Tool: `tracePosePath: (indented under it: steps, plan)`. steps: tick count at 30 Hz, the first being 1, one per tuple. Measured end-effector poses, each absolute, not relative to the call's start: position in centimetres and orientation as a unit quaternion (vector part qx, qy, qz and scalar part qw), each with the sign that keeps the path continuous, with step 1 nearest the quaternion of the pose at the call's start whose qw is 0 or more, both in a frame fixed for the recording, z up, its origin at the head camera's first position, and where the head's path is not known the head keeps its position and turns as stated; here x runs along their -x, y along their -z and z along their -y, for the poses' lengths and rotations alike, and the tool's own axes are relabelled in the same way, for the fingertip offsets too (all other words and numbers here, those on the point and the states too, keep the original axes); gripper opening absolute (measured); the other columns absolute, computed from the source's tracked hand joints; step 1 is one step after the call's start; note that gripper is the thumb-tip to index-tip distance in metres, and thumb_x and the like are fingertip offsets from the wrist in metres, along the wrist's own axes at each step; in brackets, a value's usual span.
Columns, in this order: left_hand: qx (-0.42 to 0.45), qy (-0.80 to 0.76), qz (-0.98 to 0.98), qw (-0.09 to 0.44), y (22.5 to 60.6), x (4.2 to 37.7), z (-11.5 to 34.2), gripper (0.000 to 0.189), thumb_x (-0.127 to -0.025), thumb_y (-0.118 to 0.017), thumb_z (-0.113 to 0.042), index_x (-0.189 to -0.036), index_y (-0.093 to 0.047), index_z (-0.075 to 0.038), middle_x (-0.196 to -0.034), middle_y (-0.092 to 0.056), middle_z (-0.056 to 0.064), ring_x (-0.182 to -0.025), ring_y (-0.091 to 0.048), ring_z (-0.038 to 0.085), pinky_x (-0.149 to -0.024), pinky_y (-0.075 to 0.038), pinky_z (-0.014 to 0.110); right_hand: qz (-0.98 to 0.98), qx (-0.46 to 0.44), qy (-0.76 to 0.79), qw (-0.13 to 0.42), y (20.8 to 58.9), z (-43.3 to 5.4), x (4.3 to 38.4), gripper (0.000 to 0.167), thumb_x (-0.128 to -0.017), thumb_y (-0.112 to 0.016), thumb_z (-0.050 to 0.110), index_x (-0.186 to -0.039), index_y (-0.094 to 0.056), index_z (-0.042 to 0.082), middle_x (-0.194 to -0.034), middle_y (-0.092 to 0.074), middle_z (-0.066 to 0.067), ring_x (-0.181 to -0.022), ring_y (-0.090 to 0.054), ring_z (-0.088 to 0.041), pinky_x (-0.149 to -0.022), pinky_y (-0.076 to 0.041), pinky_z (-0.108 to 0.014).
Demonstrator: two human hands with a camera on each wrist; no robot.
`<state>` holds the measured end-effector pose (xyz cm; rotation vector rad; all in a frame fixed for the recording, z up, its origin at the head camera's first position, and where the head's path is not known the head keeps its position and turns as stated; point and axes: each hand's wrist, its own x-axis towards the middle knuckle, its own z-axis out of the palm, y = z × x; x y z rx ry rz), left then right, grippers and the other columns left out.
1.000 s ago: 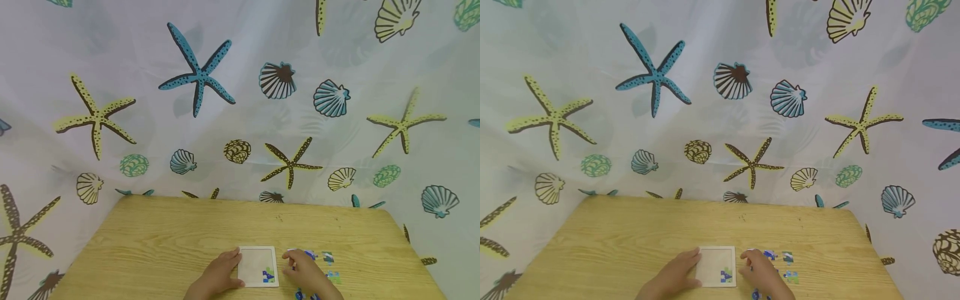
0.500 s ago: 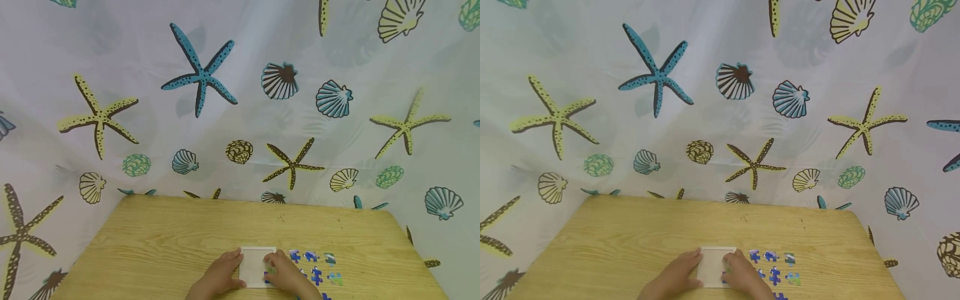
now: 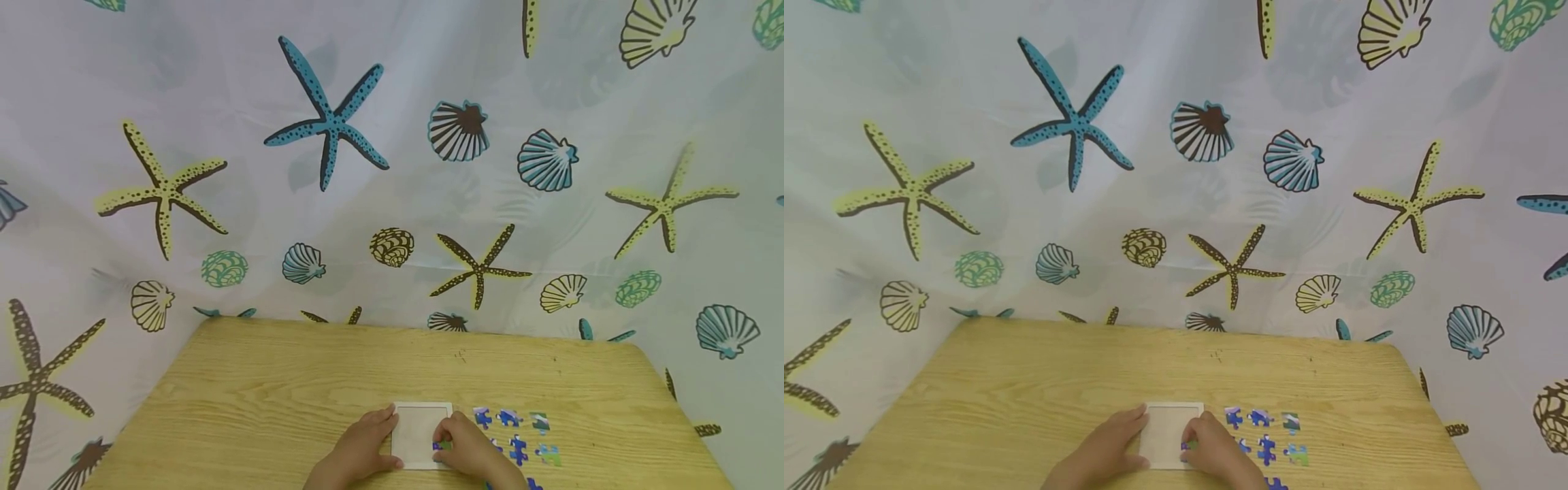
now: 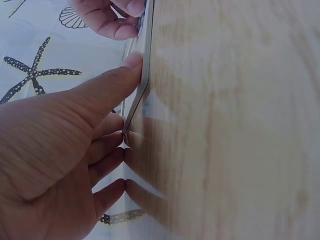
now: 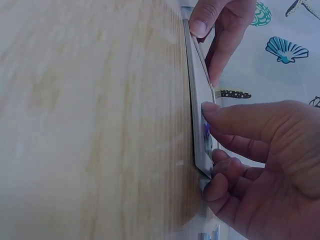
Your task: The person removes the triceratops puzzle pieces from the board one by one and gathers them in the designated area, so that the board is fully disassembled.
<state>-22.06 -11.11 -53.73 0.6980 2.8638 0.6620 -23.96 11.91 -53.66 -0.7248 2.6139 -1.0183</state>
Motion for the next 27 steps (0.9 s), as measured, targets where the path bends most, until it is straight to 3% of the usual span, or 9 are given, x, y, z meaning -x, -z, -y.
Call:
tracePosePath:
  steps: [13,21,27]
  plan:
    - [-0.234,-0.225,-0.944,0.06,53.29,22.0,11.0,0.078,-0.074,-0.076,-0.04,-0.132,-0.05,0.004,-0.144,-0.042,0.018,-0.129,-0.041,0.038,-0.101,-0.038,0.054,-0.888,0.247,0.362,0.14,53.52,-12.28,23.91,0.02,-0.08,-0.075,0.013,-0.088,-0.058,0.011,-0.088,-0.045,0.0,-0.077,-0.043,-0.011,-0.069,-0.042,-0.027]
    - [-0.228,-0.221,-0.946,0.066,53.37,22.14,11.0,0.077,-0.074,-0.076,-0.04,-0.133,-0.051,0.003,-0.144,-0.042,0.017,-0.129,-0.041,0.037,-0.101,-0.038,0.053,-0.89,0.251,0.361,0.12,53.47,-12.25,23.85,0.014,-0.082,-0.068,0.002,-0.087,-0.059,0.011,-0.078,-0.047,0.003,-0.068,-0.04,-0.008,-0.059,-0.037,-0.024]
    - [-0.223,-0.214,-0.949,0.069,53.62,22.35,10.96,0.078,-0.074,-0.077,-0.042,-0.133,-0.051,0.001,-0.144,-0.043,0.015,-0.129,-0.041,0.035,-0.102,-0.038,0.051,-0.882,0.239,0.388,0.122,53.64,-12.38,24.03,0.015,-0.083,-0.064,-0.001,-0.095,-0.059,0.007,-0.074,-0.047,0.004,-0.062,-0.04,-0.007,-0.055,-0.036,-0.023]
